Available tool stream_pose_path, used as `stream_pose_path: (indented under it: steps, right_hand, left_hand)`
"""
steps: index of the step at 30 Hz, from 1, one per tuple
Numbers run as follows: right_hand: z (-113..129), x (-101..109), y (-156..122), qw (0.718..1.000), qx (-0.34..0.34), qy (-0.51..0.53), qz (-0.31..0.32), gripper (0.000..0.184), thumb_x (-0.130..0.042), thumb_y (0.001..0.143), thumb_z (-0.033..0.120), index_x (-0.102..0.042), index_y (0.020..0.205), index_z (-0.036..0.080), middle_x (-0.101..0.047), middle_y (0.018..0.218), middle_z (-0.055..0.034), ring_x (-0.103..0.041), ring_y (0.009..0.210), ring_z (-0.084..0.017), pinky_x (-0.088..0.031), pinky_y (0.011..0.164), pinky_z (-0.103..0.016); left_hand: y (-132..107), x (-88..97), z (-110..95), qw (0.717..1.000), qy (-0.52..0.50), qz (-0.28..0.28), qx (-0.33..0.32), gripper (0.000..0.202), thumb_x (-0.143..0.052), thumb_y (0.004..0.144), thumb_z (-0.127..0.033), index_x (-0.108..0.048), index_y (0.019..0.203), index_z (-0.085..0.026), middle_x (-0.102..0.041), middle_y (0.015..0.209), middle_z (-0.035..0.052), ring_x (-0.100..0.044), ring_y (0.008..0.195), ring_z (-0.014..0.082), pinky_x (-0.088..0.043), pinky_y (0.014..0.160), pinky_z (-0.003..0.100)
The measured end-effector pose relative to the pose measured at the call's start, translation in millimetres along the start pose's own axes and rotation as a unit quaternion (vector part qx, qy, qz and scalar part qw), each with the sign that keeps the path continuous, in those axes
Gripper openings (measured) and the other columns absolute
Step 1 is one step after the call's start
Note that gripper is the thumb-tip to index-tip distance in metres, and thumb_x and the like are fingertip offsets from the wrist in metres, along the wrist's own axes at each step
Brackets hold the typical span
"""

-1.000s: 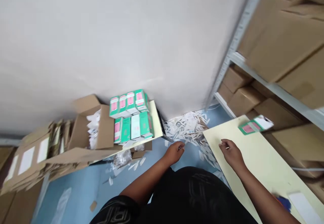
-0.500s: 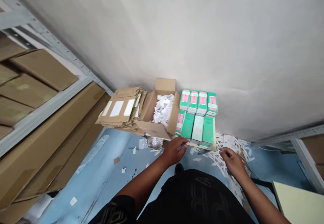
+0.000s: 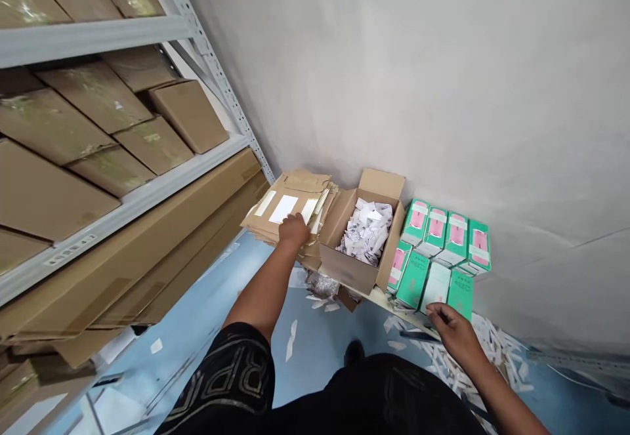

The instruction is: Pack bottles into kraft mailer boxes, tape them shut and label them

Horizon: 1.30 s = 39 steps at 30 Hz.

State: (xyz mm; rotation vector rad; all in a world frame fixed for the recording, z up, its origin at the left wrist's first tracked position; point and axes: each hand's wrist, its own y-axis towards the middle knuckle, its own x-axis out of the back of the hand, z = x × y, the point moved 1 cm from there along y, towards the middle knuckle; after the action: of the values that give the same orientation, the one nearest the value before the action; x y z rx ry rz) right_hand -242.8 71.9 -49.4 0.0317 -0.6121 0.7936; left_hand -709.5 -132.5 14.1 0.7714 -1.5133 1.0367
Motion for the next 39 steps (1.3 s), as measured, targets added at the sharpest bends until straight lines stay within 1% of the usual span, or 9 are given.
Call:
stream_pose_path:
  steps: [6, 12, 15, 18, 23, 27, 30, 33, 39]
  right_hand:
    - [-17, 10, -18, 0.999, -0.011, -0.027, 0.022, 0.043, -0.060, 0.085, 0.063, -0.074, 0.086, 0.023, -0.075, 0.083, -0.0047, -0.069, 0.084, -0.027, -0.053, 0.078, -0.034]
    - [-33, 16, -36, 0.999, -0.021, -0.042, -0.004, 0.043, -0.059, 0.086, 0.064, -0.073, 0.083, 0.024, -0.075, 0.080, -0.0045, -0.069, 0.082, -0.027, -0.053, 0.075, -0.033]
    - [-28, 12, -39, 0.999, -0.016, -0.033, -0.018, 0.042, -0.059, 0.087, 0.063, -0.072, 0.084, 0.023, -0.075, 0.081, -0.0047, -0.069, 0.082, -0.027, -0.053, 0.076, -0.033]
    - [-10, 14, -43, 0.999, -0.010, -0.006, -0.041, 0.042, -0.059, 0.089, 0.063, -0.073, 0.086, 0.023, -0.074, 0.083, -0.0058, -0.069, 0.085, -0.027, -0.053, 0.078, -0.035]
    - [27, 47, -66, 0.979, -0.012, 0.108, -0.170, 0.041, -0.062, 0.091, 0.060, -0.073, 0.108, 0.025, -0.075, 0.104, -0.0073, -0.069, 0.098, -0.028, -0.055, 0.086, -0.038]
    - [23, 92, -99, 0.944, -0.017, 0.159, -0.290, 0.048, -0.062, 0.092, 0.059, -0.066, 0.129, 0.029, -0.069, 0.131, -0.0090, -0.065, 0.115, -0.030, -0.053, 0.099, -0.044]
    - [-15, 127, -132, 0.898, -0.068, 0.224, -0.373, 0.055, -0.062, 0.089, 0.063, -0.062, 0.133, 0.030, -0.060, 0.146, -0.0098, -0.061, 0.127, -0.032, -0.053, 0.102, -0.047]
    - [-65, 154, -175, 0.849, -0.116, 0.333, -0.394, 0.059, -0.061, 0.088, 0.068, -0.061, 0.134, 0.031, -0.062, 0.144, -0.0096, -0.063, 0.125, -0.033, -0.055, 0.097, -0.047]
    - [-144, 197, -287, 0.780, -0.099, 0.469, -0.402, 0.052, -0.060, 0.086, 0.071, -0.065, 0.110, 0.025, -0.075, 0.108, -0.0070, -0.071, 0.098, -0.029, -0.058, 0.078, -0.038]
  left_hand:
    - [-23, 37.7, 17, 0.997, -0.001, -0.062, -0.052, 0.038, -0.038, 0.099, -0.030, -0.064, 0.121, -0.012, -0.073, 0.111, 0.0209, -0.071, 0.103, 0.0317, -0.051, 0.086, 0.039]
    - [-95, 110.3, 18, 0.975, -0.078, -0.197, -0.072, 0.041, -0.033, 0.103, -0.038, -0.065, 0.119, -0.017, -0.074, 0.104, 0.0150, -0.070, 0.092, 0.0288, -0.048, 0.076, 0.034]
    - [-136, 136.4, 4, 0.948, -0.181, -0.208, -0.161, 0.039, -0.036, 0.104, -0.044, -0.067, 0.105, -0.021, -0.072, 0.089, 0.0067, -0.067, 0.084, 0.0236, -0.046, 0.071, 0.028]
    - [-164, 143.6, -25, 0.901, -0.279, -0.172, -0.284, 0.036, -0.042, 0.103, -0.047, -0.068, 0.097, -0.022, -0.069, 0.080, 0.0013, -0.063, 0.077, 0.0198, -0.046, 0.069, 0.025]
    - [-201, 126.2, -112, 0.822, -0.366, -0.072, -0.430, 0.031, -0.049, 0.100, -0.044, -0.072, 0.102, -0.023, -0.073, 0.090, 0.0026, -0.067, 0.085, 0.0226, -0.051, 0.075, 0.027]
    - [-244, 102.4, -189, 0.746, -0.430, 0.069, -0.503, 0.034, -0.050, 0.101, -0.044, -0.072, 0.120, -0.025, -0.076, 0.107, 0.0029, -0.069, 0.095, 0.0237, -0.053, 0.083, 0.030]
    - [-283, 78.1, -240, 0.680, -0.485, 0.193, -0.515, 0.040, -0.050, 0.102, -0.047, -0.069, 0.128, -0.023, -0.075, 0.114, 0.0042, -0.069, 0.101, 0.0246, -0.054, 0.087, 0.032]
    - [-330, 47.5, -289, 0.622, -0.519, 0.308, -0.499, 0.047, -0.054, 0.099, -0.052, -0.068, 0.132, -0.021, -0.075, 0.116, 0.0064, -0.068, 0.108, 0.0272, -0.054, 0.094, 0.037]
    - [-440, -13.1, -383, 0.571, -0.482, 0.446, -0.493, 0.057, -0.059, 0.095, -0.056, -0.065, 0.136, -0.017, -0.076, 0.115, 0.0097, -0.069, 0.110, 0.0304, -0.056, 0.094, 0.041]
